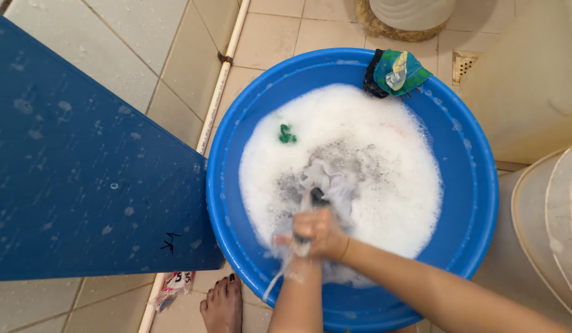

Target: The person hand-washes several small garments in a blue basin filled with soapy water. They scrub the items against a blue washboard, rinse them, and place the cleaned pieces into a white laundry basket.

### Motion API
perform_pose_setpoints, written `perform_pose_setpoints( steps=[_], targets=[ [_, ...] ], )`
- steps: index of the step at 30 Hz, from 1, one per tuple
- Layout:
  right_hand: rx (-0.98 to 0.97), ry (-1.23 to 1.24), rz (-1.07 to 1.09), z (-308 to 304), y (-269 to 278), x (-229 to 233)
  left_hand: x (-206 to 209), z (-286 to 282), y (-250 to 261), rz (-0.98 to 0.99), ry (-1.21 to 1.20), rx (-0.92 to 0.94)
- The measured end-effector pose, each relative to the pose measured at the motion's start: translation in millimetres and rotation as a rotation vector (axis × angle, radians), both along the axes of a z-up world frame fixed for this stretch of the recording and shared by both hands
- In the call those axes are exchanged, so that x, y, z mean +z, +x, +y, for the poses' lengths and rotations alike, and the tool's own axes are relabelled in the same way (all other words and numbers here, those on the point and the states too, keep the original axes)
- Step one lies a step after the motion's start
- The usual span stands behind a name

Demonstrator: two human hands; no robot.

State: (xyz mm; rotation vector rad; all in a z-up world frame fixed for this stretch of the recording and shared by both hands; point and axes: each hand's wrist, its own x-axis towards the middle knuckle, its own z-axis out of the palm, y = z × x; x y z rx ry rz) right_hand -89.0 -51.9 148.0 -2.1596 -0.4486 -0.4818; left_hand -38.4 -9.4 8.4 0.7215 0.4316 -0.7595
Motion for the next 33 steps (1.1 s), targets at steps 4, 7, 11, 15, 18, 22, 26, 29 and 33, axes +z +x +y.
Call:
perform_pose_setpoints(
  steps=[4, 7, 11, 15, 18, 22, 26, 29, 33],
  targets=[
    [-0.449, -0.098, 0.018, -53, 68, -17, 23, -3, 9, 0.062, -0.092, -0.063],
    [-0.712, -0.151, 0.254, -136, 99, -29, 35, 5, 16, 0.067, -0.028, -0.060],
    [-0.803, -0.359, 0.231, -182, 65, -63, 48, 15, 29, -0.376, 0.925, 0.187],
    [-0.379, -0.765, 0.318, -170, 27, -106, 53, 8, 18, -0.942, 1.520, -0.477],
    [-0.400, -0.789, 0.551, -156, 36, -108, 64, -1, 8, -0.876, 1.538, -1.017],
    [-0.400, -0.116, 1.013, -144, 69, -55, 87, -11, 0, -0.879, 1.578, -0.869],
    [-0.185, 0.669, 0.863, -160, 81, 40, 120, -18, 16, -0.838, 1.339, -0.620],
    [-0.180, 1.001, 0.574, -178, 91, 105, 158, -12, 42, -0.668, 0.490, -0.132],
    [-0.147, 0.789, 0.151, -150, 81, 129, 206, -23, 44, -0.434, -0.365, 0.154]
  ],
)
